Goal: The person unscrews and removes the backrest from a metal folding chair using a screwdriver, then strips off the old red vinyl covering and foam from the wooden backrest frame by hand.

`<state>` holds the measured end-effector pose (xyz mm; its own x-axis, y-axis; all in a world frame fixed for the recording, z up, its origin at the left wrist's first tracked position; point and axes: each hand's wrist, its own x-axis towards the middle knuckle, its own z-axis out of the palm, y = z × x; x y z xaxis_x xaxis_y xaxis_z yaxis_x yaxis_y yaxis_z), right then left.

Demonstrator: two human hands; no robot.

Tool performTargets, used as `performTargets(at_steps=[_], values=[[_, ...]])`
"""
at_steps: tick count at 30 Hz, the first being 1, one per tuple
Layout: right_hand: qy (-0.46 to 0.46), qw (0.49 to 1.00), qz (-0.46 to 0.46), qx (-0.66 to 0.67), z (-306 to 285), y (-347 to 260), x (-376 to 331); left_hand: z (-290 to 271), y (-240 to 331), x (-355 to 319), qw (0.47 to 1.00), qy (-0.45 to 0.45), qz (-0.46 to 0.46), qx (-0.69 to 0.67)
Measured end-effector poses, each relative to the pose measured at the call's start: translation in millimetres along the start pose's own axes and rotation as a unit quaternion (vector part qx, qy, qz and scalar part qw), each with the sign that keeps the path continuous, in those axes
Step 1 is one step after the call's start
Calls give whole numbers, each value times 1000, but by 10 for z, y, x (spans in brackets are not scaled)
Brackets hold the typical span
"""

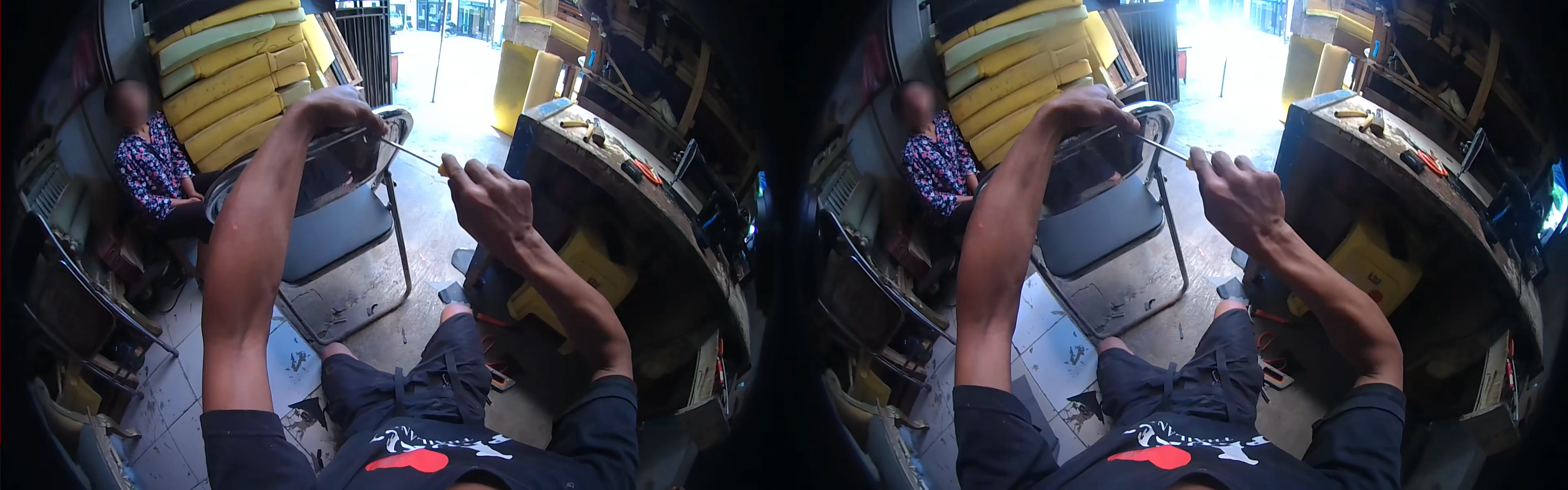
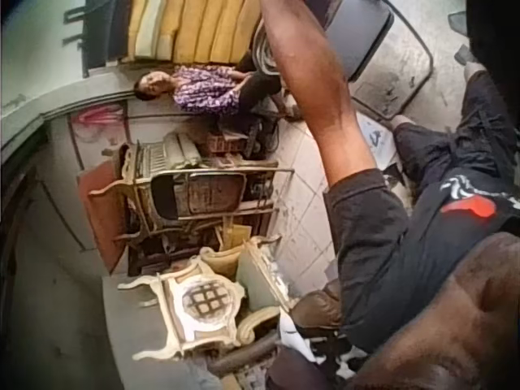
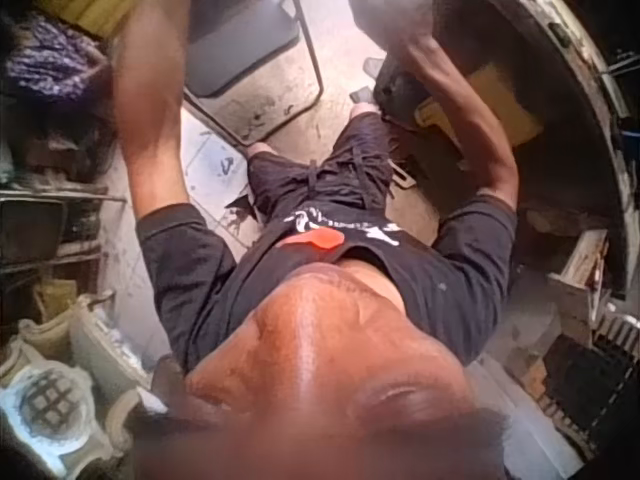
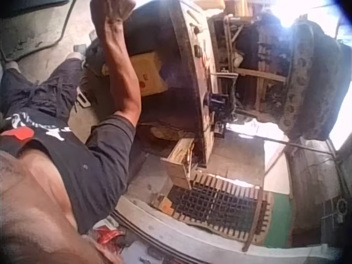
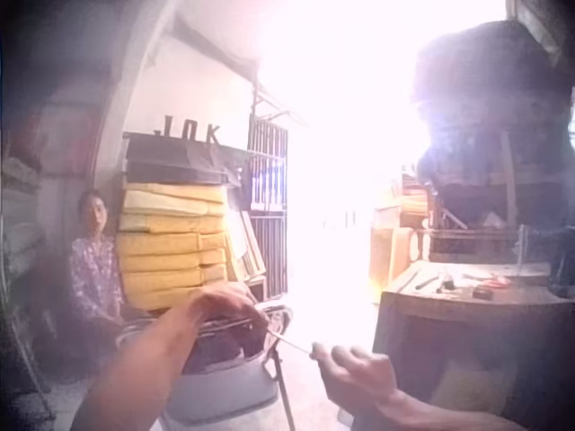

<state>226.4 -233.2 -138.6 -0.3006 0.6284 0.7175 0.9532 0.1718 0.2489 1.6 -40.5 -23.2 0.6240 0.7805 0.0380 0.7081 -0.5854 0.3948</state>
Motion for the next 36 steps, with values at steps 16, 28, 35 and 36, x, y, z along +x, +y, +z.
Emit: performTargets(at_steps=[16, 28, 35, 36], values=[[-226, 867, 244, 371, -166, 56, 231, -7, 23, -45, 1000, -4, -8, -14], [0, 989, 108, 97, -31, -42, 98, 7, -19, -7, 1000, 10, 11, -4], [12, 987, 142, 69, -56, -100, 114, 37, -44, 28, 1000, 16, 16, 18], [80, 994, 78, 0, 34, -92, 91, 39, -69, 37, 999, 21, 22, 18]])
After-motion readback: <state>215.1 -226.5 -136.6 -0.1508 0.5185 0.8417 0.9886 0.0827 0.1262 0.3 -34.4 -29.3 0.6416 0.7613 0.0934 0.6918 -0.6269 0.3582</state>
